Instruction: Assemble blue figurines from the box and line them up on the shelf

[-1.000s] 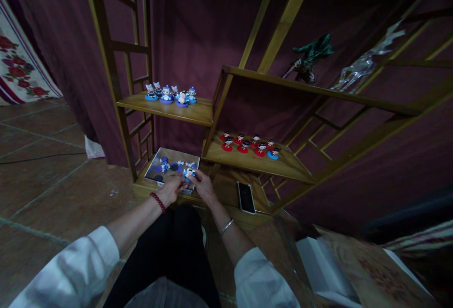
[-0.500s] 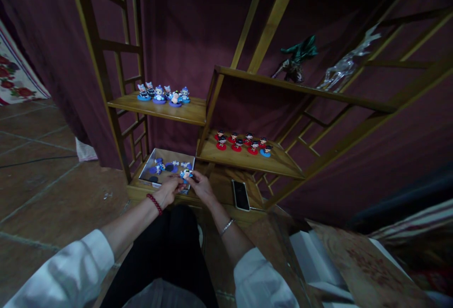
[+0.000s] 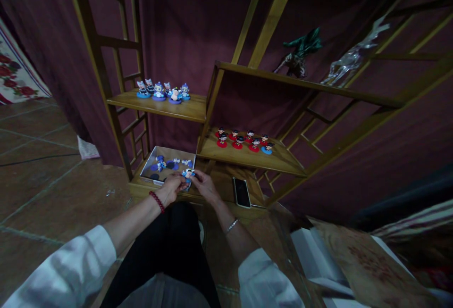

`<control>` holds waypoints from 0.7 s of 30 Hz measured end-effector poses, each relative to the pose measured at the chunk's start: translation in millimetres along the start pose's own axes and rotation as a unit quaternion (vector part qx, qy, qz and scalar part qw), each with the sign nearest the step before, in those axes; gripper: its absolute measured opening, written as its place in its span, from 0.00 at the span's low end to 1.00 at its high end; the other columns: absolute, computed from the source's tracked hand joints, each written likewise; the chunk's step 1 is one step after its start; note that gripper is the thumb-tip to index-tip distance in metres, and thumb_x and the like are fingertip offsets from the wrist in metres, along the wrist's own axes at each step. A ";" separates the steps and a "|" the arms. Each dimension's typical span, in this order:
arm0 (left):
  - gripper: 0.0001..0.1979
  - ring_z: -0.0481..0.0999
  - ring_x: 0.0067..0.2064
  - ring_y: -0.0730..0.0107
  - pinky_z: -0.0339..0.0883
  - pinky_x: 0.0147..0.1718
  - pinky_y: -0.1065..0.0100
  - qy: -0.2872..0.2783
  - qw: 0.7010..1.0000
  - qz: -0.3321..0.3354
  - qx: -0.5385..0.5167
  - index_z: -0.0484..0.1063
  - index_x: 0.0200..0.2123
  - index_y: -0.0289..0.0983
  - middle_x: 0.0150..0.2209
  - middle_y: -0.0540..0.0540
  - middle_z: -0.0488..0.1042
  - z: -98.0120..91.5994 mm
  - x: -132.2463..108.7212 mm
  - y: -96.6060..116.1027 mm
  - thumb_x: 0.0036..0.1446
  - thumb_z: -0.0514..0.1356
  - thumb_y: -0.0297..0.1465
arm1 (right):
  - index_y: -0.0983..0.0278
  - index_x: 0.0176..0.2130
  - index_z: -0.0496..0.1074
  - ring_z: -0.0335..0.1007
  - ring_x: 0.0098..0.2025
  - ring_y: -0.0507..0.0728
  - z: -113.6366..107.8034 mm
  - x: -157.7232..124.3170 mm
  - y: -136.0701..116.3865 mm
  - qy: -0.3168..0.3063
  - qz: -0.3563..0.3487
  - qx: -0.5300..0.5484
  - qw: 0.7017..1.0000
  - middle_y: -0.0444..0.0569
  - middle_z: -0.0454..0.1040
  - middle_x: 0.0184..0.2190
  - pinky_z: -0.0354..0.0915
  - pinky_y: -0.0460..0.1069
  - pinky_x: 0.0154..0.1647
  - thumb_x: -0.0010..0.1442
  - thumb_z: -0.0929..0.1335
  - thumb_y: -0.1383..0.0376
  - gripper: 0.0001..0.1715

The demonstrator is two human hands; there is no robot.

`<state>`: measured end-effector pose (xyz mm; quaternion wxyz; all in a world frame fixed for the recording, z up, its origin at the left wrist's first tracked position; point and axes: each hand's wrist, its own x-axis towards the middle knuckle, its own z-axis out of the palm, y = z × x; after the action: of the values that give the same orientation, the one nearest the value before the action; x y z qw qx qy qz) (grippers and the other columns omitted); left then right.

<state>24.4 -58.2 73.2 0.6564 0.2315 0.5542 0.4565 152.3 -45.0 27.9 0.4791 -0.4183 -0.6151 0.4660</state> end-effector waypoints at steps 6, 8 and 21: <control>0.14 0.70 0.22 0.77 0.70 0.28 0.71 -0.017 0.999 0.002 -0.038 0.62 0.24 0.33 0.22 0.50 0.69 -0.1 -0.8 -0.5 0.40 0.51 0.10 | 0.62 0.37 0.74 0.71 0.40 0.55 -0.4 1.9 1.8 0.007 0.021 0.016 1.000 0.46 0.76 0.37 0.64 0.51 0.46 0.47 0.70 0.58 0.17; 0.14 0.69 0.22 0.78 0.71 0.30 0.71 -0.022 0.998 0.015 -0.051 0.62 0.23 0.33 0.21 0.52 0.68 0.0 -1.7 -0.3 0.39 0.51 0.09 | 0.62 0.38 0.74 0.71 0.40 0.55 -0.4 1.9 0.6 0.004 0.022 0.009 1.000 0.45 0.76 0.38 0.64 0.51 0.46 0.48 0.69 0.57 0.17; 0.13 0.69 0.24 0.78 0.71 0.29 0.71 -0.015 0.996 0.030 -0.079 0.63 0.22 0.32 0.21 0.51 0.67 -1.9 -4.7 0.2 0.41 0.53 0.09 | 0.62 0.37 0.75 0.71 0.39 0.56 -0.2 3.6 -0.9 0.037 0.035 -0.054 0.997 0.45 0.76 0.37 0.65 0.51 0.45 0.49 0.68 0.56 0.17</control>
<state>22.7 -62.5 75.2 0.6666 0.2026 0.4996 0.5148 151.7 -41.8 29.5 0.4619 -0.4819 -0.6057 0.4330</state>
